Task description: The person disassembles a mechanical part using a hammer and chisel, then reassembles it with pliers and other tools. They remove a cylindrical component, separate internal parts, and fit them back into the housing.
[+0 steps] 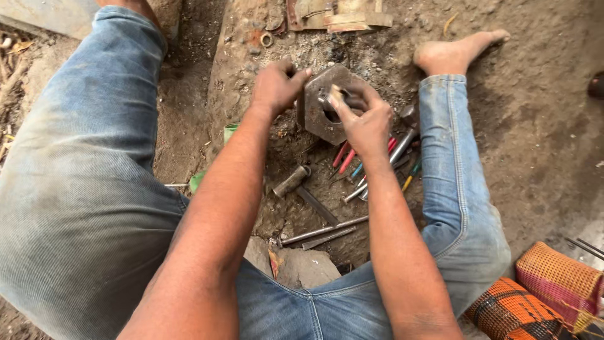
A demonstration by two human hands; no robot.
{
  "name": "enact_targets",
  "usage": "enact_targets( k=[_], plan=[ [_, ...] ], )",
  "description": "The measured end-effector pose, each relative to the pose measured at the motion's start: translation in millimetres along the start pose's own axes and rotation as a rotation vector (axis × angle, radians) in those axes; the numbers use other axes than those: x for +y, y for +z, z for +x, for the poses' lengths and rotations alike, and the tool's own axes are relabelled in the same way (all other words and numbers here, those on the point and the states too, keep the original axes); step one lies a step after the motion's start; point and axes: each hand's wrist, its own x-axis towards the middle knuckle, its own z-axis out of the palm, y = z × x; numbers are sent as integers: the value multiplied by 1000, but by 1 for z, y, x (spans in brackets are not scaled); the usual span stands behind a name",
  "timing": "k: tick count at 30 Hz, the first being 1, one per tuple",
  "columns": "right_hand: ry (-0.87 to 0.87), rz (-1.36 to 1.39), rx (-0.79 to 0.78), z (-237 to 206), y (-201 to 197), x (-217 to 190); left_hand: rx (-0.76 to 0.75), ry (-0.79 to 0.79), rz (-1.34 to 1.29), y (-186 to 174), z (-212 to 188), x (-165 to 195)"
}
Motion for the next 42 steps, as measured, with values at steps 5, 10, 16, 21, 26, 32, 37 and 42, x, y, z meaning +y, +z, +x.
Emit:
enact_targets(
  k=[5,10,16,21,26,32,37,42],
  plan=[
    [324,147,-74,13,-10,-3,-288,-206,-616,-21,-7,5],
    [436,57,-401,19,15,-15,-94,-88,-307,-22,-7,-1],
    [693,42,-508,35,28,-28,4,-88,-236,-16,-4,-4],
    [636,47,-505,27,22,-25,28,-60,-217,-12,-4,-3],
    [605,128,-539,11,3,-19,33,-61,-180,-9,-8,-3],
    [745,203,-595,20,3,-29,83,-3,-142,-9,-13,6],
    [775,35,-582,31,17,-35,82,55,-108,-7,-9,-2],
    [794,78,-619,37,18,-32,97,55,-29,-2,-4,-8]
  ],
)
